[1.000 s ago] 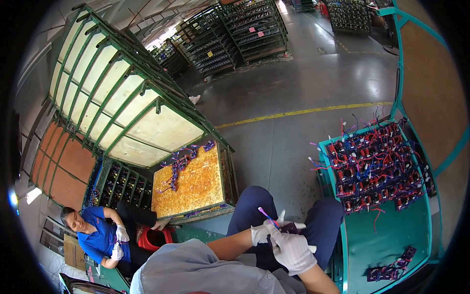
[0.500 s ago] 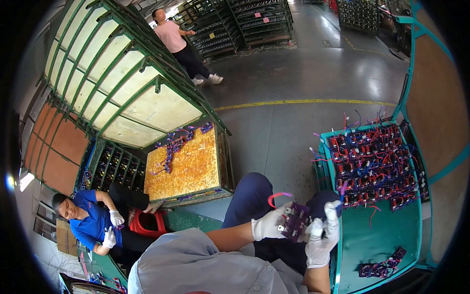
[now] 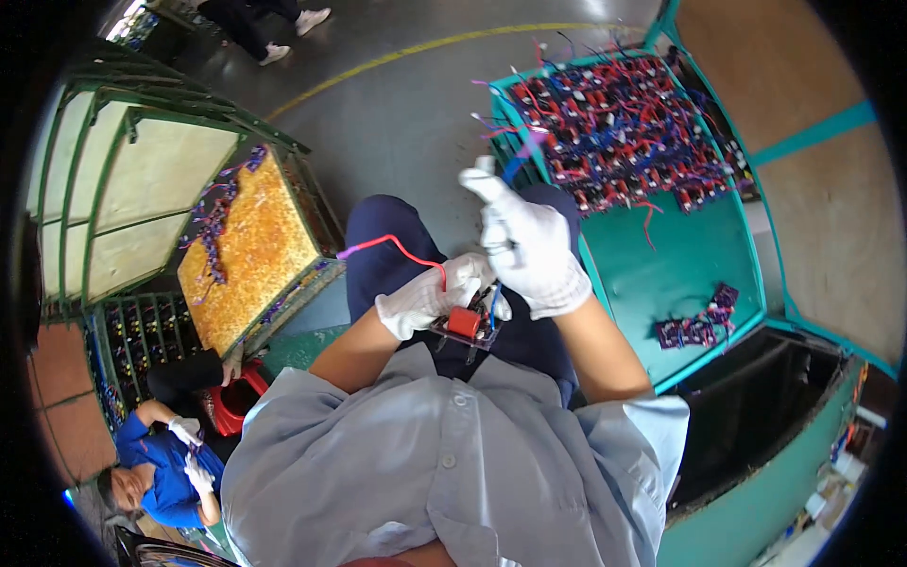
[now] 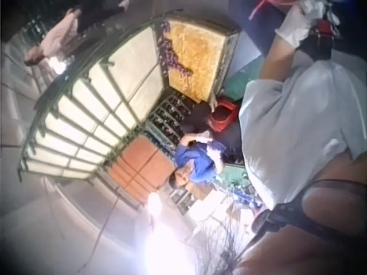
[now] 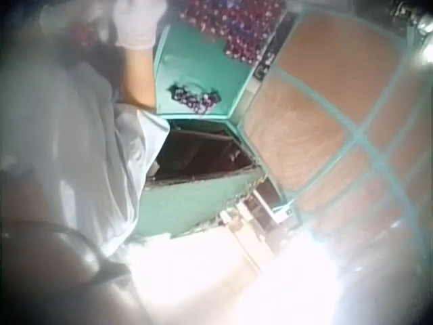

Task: The person assembles components onto purple circuit boards by hand, connecting wires and other components.

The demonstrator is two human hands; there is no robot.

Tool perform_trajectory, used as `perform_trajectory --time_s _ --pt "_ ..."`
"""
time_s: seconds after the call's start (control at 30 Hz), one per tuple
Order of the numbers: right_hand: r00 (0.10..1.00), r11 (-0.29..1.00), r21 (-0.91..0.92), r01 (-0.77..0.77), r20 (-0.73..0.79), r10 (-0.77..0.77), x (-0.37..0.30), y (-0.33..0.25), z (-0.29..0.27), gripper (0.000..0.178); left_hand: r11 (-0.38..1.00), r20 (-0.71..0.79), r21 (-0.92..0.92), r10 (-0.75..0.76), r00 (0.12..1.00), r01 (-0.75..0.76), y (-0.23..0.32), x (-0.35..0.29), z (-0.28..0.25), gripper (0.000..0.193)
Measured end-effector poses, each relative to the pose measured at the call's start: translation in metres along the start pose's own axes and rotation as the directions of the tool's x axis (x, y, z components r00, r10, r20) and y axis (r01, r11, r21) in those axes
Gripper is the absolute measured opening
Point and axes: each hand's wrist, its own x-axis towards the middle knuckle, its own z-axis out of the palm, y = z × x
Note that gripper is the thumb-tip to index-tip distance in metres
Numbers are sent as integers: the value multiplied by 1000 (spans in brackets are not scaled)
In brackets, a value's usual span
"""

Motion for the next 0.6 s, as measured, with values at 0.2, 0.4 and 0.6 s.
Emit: perform_trajectory --time_s 0.2,0.4,0.6 --pt "902 964 -75 254 377 -208 2 -14 24 42 967 347 222 -196 917 123 -20 7 6 55" --pt "974 966 247 -74 225 17 6 13 1 42 993 -257 112 69 964 -41 -13 -5 14 67" --pt "982 954 241 -177 -22 187 -47 -19 15 83 901 -536 345 420 733 -264 -19 5 2 50"
